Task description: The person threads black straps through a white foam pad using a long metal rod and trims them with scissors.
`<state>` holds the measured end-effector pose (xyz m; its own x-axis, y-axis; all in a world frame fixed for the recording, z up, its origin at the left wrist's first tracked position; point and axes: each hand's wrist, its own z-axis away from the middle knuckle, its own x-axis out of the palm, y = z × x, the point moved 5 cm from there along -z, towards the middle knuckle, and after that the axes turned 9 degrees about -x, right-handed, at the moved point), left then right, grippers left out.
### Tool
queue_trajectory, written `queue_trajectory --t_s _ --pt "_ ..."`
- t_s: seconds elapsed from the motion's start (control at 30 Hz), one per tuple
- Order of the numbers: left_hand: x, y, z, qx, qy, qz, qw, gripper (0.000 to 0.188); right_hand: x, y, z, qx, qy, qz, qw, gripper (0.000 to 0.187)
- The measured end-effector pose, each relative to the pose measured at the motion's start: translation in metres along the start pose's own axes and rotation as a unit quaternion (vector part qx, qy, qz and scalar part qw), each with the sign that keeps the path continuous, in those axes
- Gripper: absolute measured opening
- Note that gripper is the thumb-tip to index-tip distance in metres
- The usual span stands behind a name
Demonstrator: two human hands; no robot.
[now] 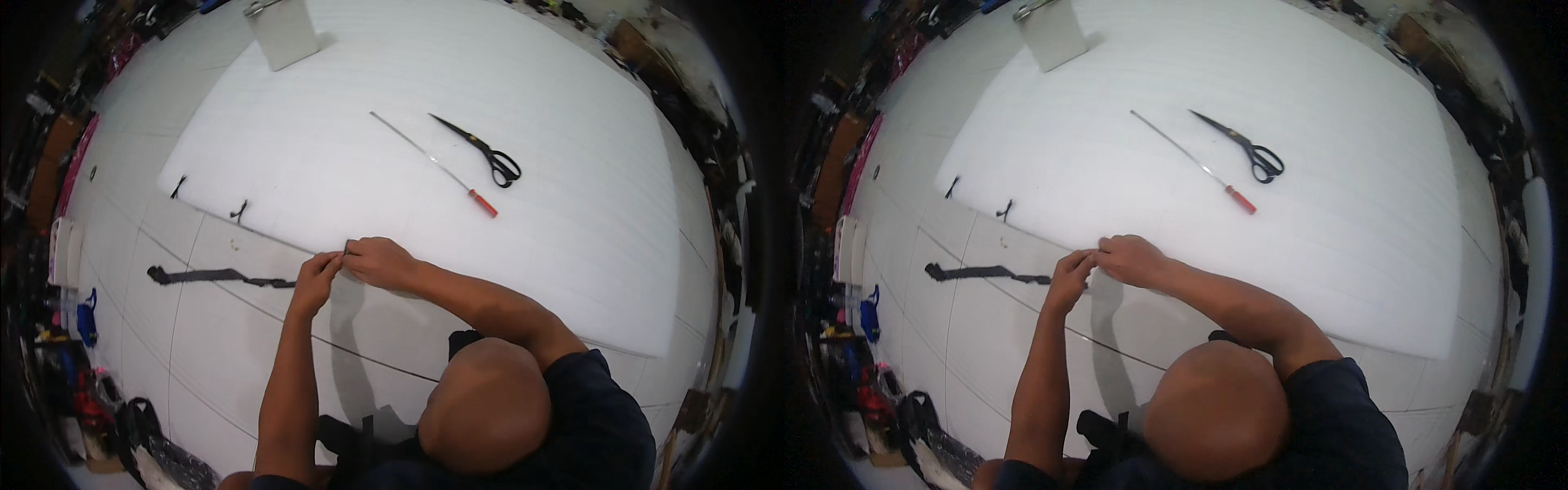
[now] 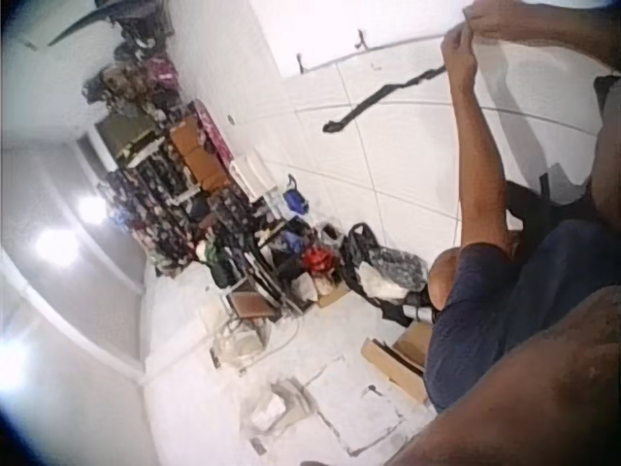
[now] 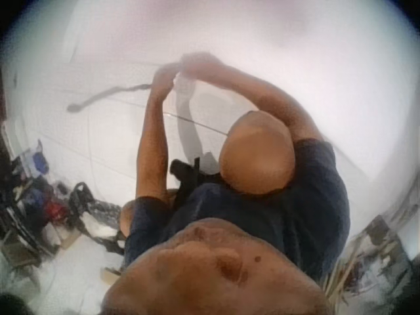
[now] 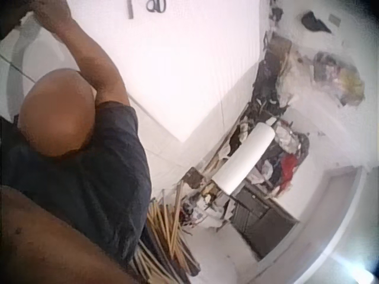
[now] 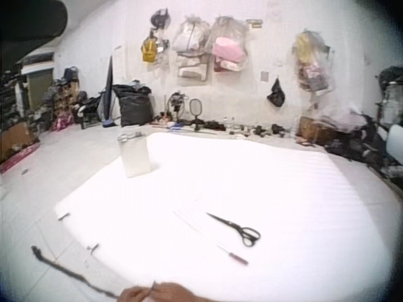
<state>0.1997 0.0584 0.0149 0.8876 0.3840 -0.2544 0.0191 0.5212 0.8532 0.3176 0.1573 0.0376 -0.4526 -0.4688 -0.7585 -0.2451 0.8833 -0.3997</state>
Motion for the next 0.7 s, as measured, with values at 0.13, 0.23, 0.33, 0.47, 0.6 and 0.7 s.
queue_trajectory --t_s 0.13,0.23,0.33,0.47,0.6,0.7 --pt "-0.005 -0.005 -0.003 0.08 0.023 -0.037 0.996 0.023 -0.02 0.014 -0.023 -0.005 -0.112 -0.068 0.991 0.011" --pt "0.003 -0.004 0.006 0.132 0.084 -0.086 0.984 0.018 -0.008 0.024 -0.016 -0.012 -0.061 -0.127 0.99 0.01" --pt "0.009 0.001 0.013 0.163 0.153 -0.074 0.972 0.015 -0.006 0.019 -0.014 0.048 -0.023 -0.147 0.988 0.011" --pt "0.016 -0.017 0.005 0.141 0.173 0.006 0.975 0.012 -0.003 0.031 -0.009 0.088 -0.052 -0.162 0.982 0.014" --pt "0.012 -0.043 -0.003 0.149 0.17 0.078 0.971 0.011 -0.011 0.019 -0.019 0.065 -0.102 -0.154 0.981 0.019" --pt "0.022 -0.036 0.004 0.099 0.18 0.111 0.972 0.012 -0.007 0.025 -0.012 0.069 -0.114 -0.132 0.982 0.02"
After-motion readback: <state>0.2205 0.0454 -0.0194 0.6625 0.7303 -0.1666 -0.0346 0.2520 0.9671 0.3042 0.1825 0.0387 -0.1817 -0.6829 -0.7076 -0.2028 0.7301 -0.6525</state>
